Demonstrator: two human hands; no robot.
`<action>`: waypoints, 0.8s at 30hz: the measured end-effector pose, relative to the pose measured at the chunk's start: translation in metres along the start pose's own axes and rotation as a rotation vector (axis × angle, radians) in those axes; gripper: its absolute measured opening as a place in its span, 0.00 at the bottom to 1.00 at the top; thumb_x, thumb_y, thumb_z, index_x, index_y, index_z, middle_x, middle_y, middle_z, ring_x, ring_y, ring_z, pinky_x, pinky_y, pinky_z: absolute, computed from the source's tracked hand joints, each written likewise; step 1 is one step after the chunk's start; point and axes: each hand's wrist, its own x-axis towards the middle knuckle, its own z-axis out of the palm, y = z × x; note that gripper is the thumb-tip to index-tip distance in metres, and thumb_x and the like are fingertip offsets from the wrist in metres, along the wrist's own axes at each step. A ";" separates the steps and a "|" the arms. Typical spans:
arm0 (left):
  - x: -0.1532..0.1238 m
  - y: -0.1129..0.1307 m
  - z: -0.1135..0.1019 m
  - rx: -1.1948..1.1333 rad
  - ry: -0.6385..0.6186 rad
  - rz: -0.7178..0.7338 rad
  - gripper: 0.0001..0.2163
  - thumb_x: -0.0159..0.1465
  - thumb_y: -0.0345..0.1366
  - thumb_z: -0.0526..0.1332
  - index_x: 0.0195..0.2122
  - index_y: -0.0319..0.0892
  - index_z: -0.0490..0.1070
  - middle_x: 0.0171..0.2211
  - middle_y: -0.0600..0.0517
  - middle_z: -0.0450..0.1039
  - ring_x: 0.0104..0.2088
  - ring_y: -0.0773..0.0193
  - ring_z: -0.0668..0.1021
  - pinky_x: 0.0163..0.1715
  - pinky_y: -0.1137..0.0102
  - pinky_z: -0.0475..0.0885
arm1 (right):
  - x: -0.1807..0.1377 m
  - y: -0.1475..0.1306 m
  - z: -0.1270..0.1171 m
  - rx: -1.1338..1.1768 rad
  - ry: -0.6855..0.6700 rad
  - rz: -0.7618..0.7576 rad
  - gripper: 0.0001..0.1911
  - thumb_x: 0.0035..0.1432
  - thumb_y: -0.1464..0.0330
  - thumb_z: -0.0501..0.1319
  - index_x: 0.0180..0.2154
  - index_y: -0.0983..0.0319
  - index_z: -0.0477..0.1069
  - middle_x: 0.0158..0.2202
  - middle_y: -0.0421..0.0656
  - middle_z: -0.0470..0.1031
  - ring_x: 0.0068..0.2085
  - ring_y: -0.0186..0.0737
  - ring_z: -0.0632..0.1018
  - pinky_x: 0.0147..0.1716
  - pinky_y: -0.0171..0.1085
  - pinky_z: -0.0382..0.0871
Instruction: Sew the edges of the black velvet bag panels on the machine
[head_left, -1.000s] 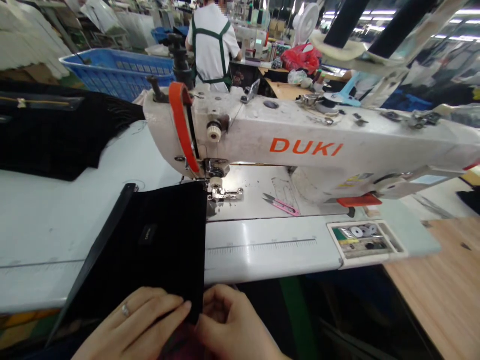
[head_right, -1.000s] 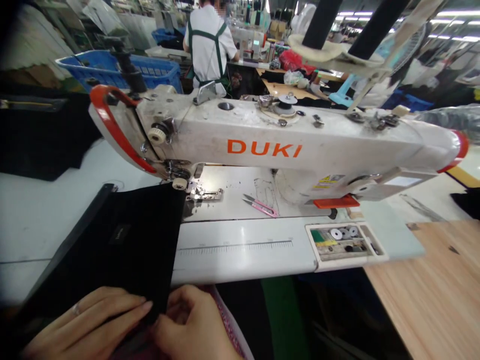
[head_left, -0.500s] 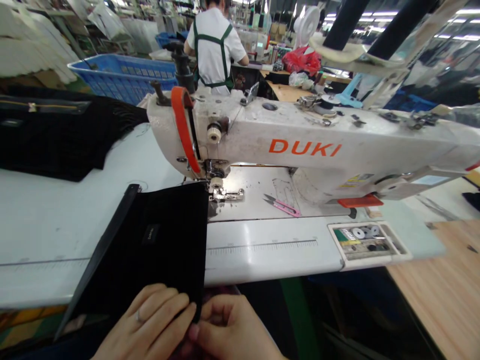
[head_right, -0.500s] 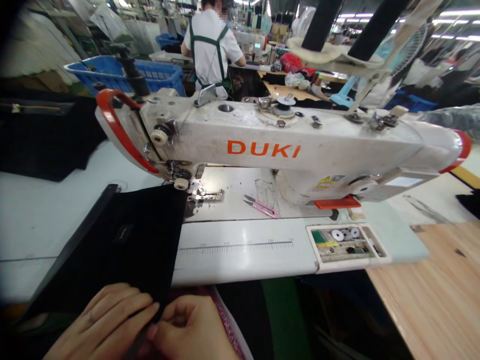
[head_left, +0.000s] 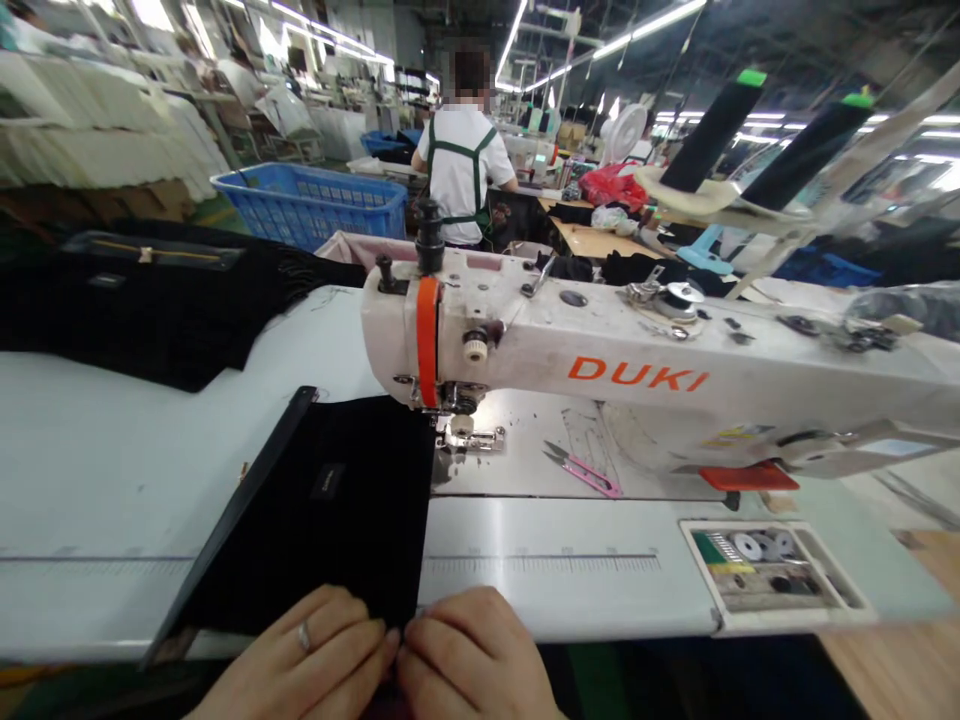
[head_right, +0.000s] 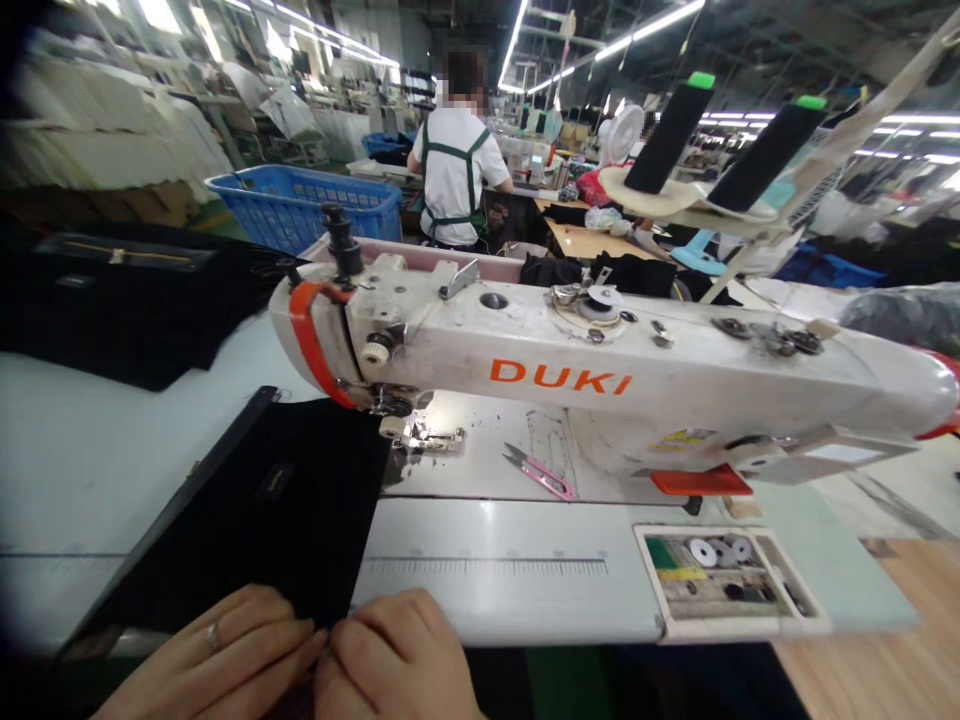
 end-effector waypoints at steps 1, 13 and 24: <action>0.001 -0.003 0.002 -0.034 -0.009 -0.002 0.12 0.70 0.28 0.57 0.47 0.47 0.78 0.39 0.53 0.81 0.40 0.62 0.79 0.52 0.66 0.77 | 0.004 0.003 -0.003 -0.002 0.014 -0.026 0.07 0.71 0.71 0.63 0.46 0.56 0.78 0.42 0.42 0.84 0.42 0.41 0.83 0.39 0.40 0.81; 0.054 -0.040 -0.015 -0.215 -0.052 -0.051 0.24 0.66 0.18 0.50 0.48 0.49 0.79 0.44 0.54 0.83 0.47 0.67 0.81 0.51 0.76 0.78 | 0.036 0.028 -0.006 -0.042 0.087 -0.041 0.11 0.73 0.75 0.56 0.45 0.64 0.78 0.41 0.45 0.85 0.38 0.40 0.81 0.36 0.38 0.80; 0.089 -0.078 -0.017 -0.285 -0.188 -0.004 0.19 0.72 0.21 0.50 0.50 0.48 0.77 0.49 0.55 0.82 0.50 0.69 0.80 0.56 0.75 0.75 | 0.061 0.047 -0.016 -0.006 -0.012 0.052 0.11 0.73 0.73 0.56 0.47 0.66 0.77 0.40 0.47 0.82 0.40 0.44 0.78 0.40 0.42 0.75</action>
